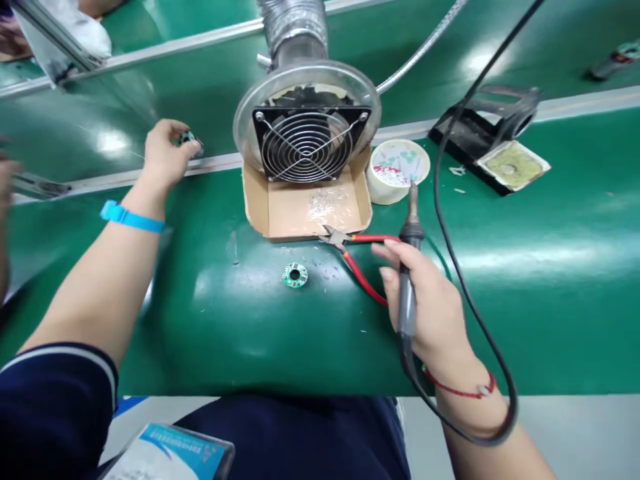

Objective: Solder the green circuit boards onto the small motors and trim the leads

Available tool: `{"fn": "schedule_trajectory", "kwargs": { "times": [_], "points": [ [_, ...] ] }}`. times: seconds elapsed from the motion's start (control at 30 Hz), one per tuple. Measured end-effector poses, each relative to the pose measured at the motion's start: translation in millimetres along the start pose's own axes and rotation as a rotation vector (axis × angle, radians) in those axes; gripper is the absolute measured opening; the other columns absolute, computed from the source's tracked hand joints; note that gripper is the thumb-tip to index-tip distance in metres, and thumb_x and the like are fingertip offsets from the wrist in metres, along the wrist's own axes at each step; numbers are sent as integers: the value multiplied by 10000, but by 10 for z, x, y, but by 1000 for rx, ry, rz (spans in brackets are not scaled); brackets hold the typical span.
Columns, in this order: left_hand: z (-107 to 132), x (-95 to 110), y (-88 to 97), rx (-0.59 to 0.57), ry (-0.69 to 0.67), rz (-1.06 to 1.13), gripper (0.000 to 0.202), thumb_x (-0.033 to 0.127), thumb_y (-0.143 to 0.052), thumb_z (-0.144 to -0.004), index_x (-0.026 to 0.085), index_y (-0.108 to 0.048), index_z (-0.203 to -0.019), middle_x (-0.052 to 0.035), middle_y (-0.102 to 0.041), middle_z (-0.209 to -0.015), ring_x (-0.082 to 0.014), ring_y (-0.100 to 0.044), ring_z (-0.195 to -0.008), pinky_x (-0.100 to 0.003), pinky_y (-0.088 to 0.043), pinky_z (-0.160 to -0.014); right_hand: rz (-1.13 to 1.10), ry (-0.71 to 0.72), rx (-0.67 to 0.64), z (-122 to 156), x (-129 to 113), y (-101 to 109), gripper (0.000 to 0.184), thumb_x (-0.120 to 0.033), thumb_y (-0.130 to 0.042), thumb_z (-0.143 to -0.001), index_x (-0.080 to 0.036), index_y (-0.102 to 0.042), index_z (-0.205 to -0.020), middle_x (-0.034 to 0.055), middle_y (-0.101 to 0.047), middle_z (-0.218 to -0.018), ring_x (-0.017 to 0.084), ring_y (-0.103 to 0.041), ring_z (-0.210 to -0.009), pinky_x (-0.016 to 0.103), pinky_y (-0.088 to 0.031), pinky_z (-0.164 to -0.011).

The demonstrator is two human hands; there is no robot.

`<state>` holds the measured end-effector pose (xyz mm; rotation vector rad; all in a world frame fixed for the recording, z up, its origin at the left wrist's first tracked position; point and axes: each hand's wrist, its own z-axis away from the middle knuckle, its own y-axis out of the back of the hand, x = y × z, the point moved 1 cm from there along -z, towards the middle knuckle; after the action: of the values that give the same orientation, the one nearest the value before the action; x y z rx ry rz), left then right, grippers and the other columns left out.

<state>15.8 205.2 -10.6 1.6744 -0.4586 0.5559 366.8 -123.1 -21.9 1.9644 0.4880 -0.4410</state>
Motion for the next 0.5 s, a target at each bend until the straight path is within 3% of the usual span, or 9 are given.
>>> {"fn": "schedule_trajectory", "kwargs": {
  "times": [0.1,0.13,0.2,0.27,0.33,0.4,0.47,0.5],
  "points": [
    [567,62,12,-222,-223,38,388,135,-789,-772,159,-631,-1126,38,-626,-985,-90,-468,-761,-277,-433,-752,-18,11,-74,-60,104,-79,848,-551,-731,-791,-219,-367,-1482,224,-492,-1516,364,-546,-1367,566,-510,-1076],
    [772,77,33,-271,-283,47,403,158,-777,-777,170,-634,-1154,20,-643,-1007,-95,-466,-707,-282,-429,-701,-4,2,-104,-83,126,-103,967,-590,-769,-732,-194,-327,-1496,256,-410,-1563,401,-479,-1418,609,-463,-1108],
    [1162,117,108,-294,-383,58,461,209,-747,-800,191,-594,-1234,-25,-639,-1163,-81,-430,-618,-294,-415,-633,57,-29,-188,-124,138,-140,1058,-593,-808,-674,-169,-300,-1499,270,-390,-1564,439,-440,-1430,663,-403,-1125],
    [1507,190,214,-170,-414,110,455,267,-708,-842,207,-543,-1262,-50,-623,-1203,-71,-391,-562,-292,-396,-577,122,-48,-261,-142,116,-157,998,-540,-806,-684,-160,-338,-1479,240,-486,-1489,434,-489,-1373,673,-382,-1119],
    [1818,311,289,-128,-450,166,320,300,-642,-901,215,-546,-1194,-31,-645,-1054,-81,-400,-542,-280,-393,-547,162,-46,-280,-130,87,-153,818,-467,-750,-748,-155,-419,-1427,198,-600,-1336,398,-570,-1257,636,-419,-1078],
    [2096,463,274,-329,-542,147,256,312,-625,-918,210,-569,-1146,-24,-661,-975,-101,-501,-590,-278,-455,-587,201,-27,-255,-89,72,-137,598,-406,-676,-805,-154,-525,-1325,161,-668,-1132,358,-629,-1073,562,-496,-948],
    [2317,601,174,-582,-615,81,413,319,-671,-896,199,-537,-1267,-79,-671,-1166,-169,-664,-851,-316,-553,-752,215,3,-236,-31,65,-116,411,-342,-605,-846,-166,-592,-1217,129,-678,-975,312,-629,-909,479,-519,-807],
    [2397,654,105,-668,-642,56,500,310,-685,-890,196,-498,-1340,-109,-639,-1291,-213,-678,-1026,-349,-569,-855,210,19,-228,-1,57,-104,357,-310,-580,-852,-176,-603,-1183,117,-676,-945,293,-622,-867,448,-516,-765]
  ]
}}
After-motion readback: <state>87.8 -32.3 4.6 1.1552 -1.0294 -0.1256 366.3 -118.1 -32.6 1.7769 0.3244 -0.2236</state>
